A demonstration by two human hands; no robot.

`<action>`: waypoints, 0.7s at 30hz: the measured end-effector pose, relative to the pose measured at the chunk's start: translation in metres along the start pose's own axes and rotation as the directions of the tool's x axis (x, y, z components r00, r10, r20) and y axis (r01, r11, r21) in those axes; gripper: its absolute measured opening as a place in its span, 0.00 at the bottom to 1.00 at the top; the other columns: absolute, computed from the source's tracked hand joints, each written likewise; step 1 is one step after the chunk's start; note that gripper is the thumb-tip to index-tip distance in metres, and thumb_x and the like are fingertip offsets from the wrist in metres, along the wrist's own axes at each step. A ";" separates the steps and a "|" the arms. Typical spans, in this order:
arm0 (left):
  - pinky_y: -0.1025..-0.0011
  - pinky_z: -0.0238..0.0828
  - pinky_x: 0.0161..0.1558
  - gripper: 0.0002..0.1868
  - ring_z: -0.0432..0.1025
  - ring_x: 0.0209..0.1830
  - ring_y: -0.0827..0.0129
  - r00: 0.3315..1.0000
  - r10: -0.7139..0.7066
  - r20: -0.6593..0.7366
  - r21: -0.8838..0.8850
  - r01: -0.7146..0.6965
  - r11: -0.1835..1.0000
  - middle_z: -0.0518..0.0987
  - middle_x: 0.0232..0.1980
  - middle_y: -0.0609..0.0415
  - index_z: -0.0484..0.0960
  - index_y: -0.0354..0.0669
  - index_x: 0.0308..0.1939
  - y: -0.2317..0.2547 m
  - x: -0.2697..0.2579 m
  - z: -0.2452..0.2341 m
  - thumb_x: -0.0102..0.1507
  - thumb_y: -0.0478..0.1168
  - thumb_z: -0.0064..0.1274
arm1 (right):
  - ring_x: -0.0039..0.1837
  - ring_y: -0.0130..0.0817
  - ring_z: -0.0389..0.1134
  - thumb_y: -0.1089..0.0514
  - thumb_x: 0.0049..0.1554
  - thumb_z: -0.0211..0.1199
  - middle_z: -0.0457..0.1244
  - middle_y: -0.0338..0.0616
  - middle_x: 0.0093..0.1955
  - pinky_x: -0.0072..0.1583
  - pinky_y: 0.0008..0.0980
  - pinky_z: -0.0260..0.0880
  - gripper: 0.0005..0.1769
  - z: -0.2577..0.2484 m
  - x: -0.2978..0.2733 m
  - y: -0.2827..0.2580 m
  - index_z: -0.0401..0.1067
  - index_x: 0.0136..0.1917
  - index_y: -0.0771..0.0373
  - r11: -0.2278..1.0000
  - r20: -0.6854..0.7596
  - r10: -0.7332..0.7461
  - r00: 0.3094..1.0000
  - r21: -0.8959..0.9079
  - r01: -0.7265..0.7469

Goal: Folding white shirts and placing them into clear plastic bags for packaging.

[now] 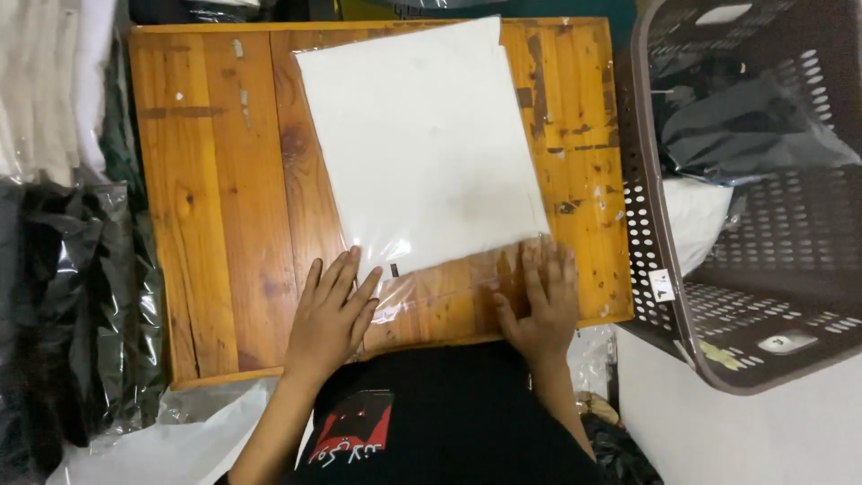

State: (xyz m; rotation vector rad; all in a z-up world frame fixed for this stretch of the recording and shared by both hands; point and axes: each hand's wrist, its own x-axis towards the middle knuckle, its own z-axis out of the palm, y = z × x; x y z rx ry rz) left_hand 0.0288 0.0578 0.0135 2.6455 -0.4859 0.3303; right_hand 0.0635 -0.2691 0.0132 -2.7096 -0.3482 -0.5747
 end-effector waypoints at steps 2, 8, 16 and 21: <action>0.42 0.52 0.73 0.26 0.64 0.73 0.48 1.000 -0.009 -0.001 0.018 0.009 1.000 0.69 0.75 0.41 0.73 0.56 0.72 0.002 -0.003 0.000 0.69 0.47 0.49 | 0.80 0.67 0.50 0.30 0.56 0.63 0.55 0.55 0.79 0.77 0.60 0.49 0.42 0.002 0.015 -0.001 0.67 0.76 0.52 1.000 0.016 -0.016 1.000 -0.006 0.017; 0.47 0.49 0.75 0.25 0.62 0.75 0.51 0.998 -0.064 0.020 0.013 0.064 0.998 0.69 0.76 0.46 0.73 0.58 0.72 0.003 -0.006 -0.002 0.69 0.48 0.49 | 0.85 0.61 0.36 0.38 0.62 0.56 0.52 0.50 0.83 0.78 0.66 0.33 0.32 0.016 0.053 0.007 0.65 0.78 0.40 0.983 0.271 -0.084 0.959 -0.136 0.124; 0.48 0.44 0.77 0.26 0.60 0.76 0.54 0.996 -0.080 0.035 0.012 0.079 0.997 0.68 0.76 0.51 0.73 0.57 0.72 0.006 -0.001 -0.007 0.69 0.50 0.49 | 0.86 0.57 0.31 0.34 0.67 0.40 0.42 0.46 0.87 0.80 0.60 0.26 0.34 0.010 0.058 0.010 0.55 0.82 0.43 0.990 0.491 0.136 0.860 -0.087 -0.107; 0.45 0.45 0.76 0.27 0.58 0.77 0.51 0.998 -0.052 0.023 0.030 0.051 0.998 0.67 0.77 0.48 0.72 0.55 0.72 0.015 0.014 0.011 0.69 0.51 0.49 | 0.86 0.59 0.28 0.37 0.67 0.45 0.41 0.47 0.87 0.78 0.66 0.16 0.34 0.010 0.082 0.027 0.56 0.83 0.47 0.993 0.491 0.102 0.865 -0.107 -0.056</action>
